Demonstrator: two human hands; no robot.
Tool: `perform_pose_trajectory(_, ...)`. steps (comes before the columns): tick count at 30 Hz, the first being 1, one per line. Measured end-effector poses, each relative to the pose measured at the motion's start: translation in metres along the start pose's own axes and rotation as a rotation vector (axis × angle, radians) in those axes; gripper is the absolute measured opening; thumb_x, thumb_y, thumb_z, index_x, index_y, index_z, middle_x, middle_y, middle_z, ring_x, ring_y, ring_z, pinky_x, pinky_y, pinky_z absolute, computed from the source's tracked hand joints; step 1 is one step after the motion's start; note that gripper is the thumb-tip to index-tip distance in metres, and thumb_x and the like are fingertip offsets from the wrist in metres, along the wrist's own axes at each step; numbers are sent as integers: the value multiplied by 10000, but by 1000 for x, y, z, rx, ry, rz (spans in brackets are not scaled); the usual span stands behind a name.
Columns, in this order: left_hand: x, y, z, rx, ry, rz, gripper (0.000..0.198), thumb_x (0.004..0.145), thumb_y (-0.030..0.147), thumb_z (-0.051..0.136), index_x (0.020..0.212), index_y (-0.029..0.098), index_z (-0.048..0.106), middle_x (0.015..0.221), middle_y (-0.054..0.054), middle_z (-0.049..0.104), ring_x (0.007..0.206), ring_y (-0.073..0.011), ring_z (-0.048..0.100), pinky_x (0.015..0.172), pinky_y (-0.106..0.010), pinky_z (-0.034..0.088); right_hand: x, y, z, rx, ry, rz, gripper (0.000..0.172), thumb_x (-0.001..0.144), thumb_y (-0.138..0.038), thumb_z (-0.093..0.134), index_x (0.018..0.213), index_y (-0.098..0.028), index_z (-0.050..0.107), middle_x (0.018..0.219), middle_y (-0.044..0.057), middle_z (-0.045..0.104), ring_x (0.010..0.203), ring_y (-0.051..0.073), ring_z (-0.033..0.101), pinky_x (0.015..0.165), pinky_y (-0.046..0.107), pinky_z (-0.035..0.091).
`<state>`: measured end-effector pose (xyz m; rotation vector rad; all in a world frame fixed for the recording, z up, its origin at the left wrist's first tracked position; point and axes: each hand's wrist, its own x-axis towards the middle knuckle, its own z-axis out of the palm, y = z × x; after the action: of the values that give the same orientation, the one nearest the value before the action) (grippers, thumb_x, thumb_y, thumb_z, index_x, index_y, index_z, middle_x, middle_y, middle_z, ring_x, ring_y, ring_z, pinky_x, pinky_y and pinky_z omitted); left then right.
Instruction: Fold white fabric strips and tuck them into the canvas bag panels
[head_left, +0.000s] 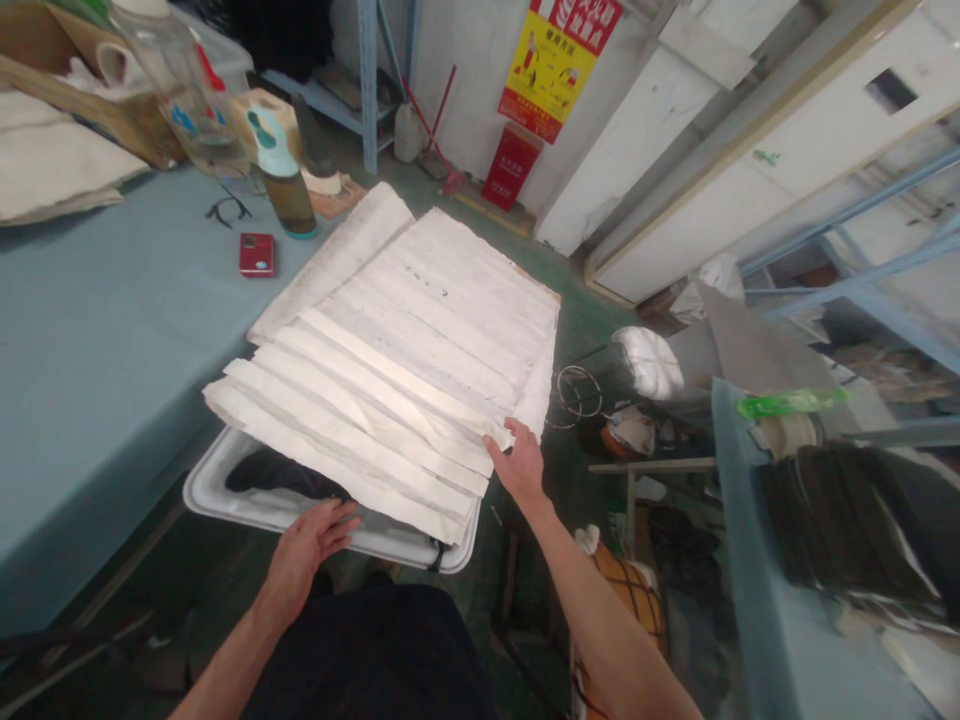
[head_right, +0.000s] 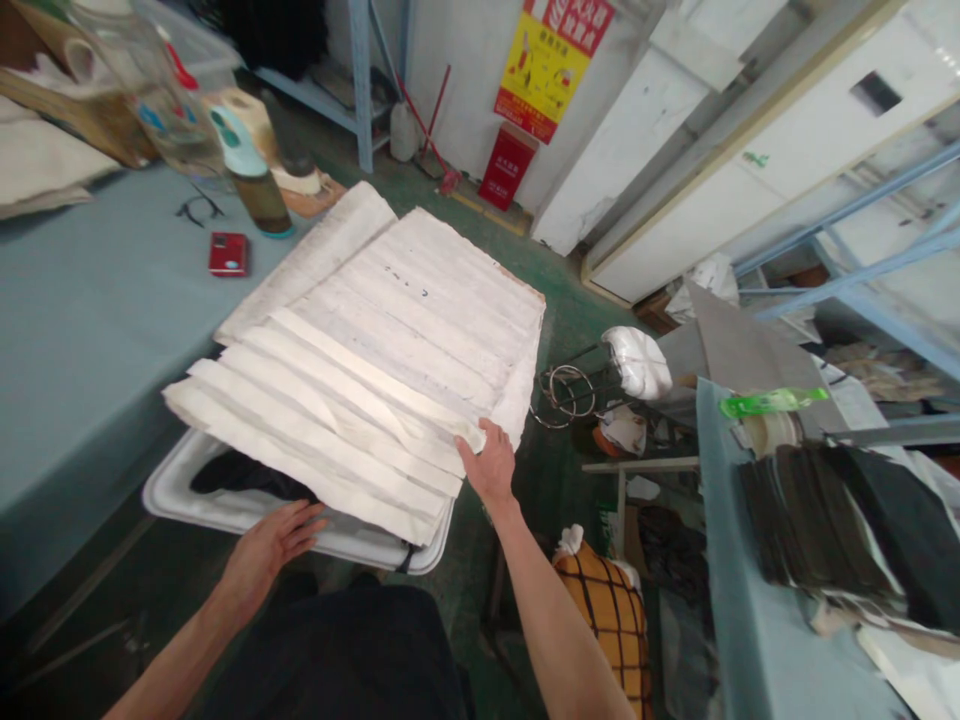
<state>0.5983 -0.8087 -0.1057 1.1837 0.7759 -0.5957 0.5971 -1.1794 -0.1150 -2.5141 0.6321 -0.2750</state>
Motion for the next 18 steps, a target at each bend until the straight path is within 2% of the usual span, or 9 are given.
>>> perform_pose_trajectory(4,0,-1,0,-6,8,-3,198,883,278,724,1022,138,737,1049,-146,847,865,-274,815,718,-333,641,24,-11,1,-131,-131,-90,477,866,-401,765,1283,-207,641,1203,109,742,1109,312,656,1032,435,442)
perform_pose_trajectory(9,1,-2,0,-24,21,-25,148,913,225,683,1016,133,736,1022,-140,851,854,-266,818,693,-318,643,30,-11,-3,-244,-228,-80,309,846,-279,787,1135,-207,702,1161,113,732,1089,310,656,1055,465,428)
perform_pose_trajectory(13,0,-1,0,-25,18,-32,137,926,223,681,1013,132,735,1004,-138,852,840,-258,819,664,-297,637,32,-6,-2,-237,-267,-22,287,903,-318,777,1142,-181,695,1165,89,712,1086,271,658,1067,496,454)
perform_pose_trajectory(18,-2,0,-2,-11,1,-28,190,903,267,727,1037,133,741,1014,-139,854,842,-258,819,670,-301,640,27,9,1,-85,-263,113,304,953,-392,763,1144,-166,694,1100,64,716,1020,243,686,1005,494,527)
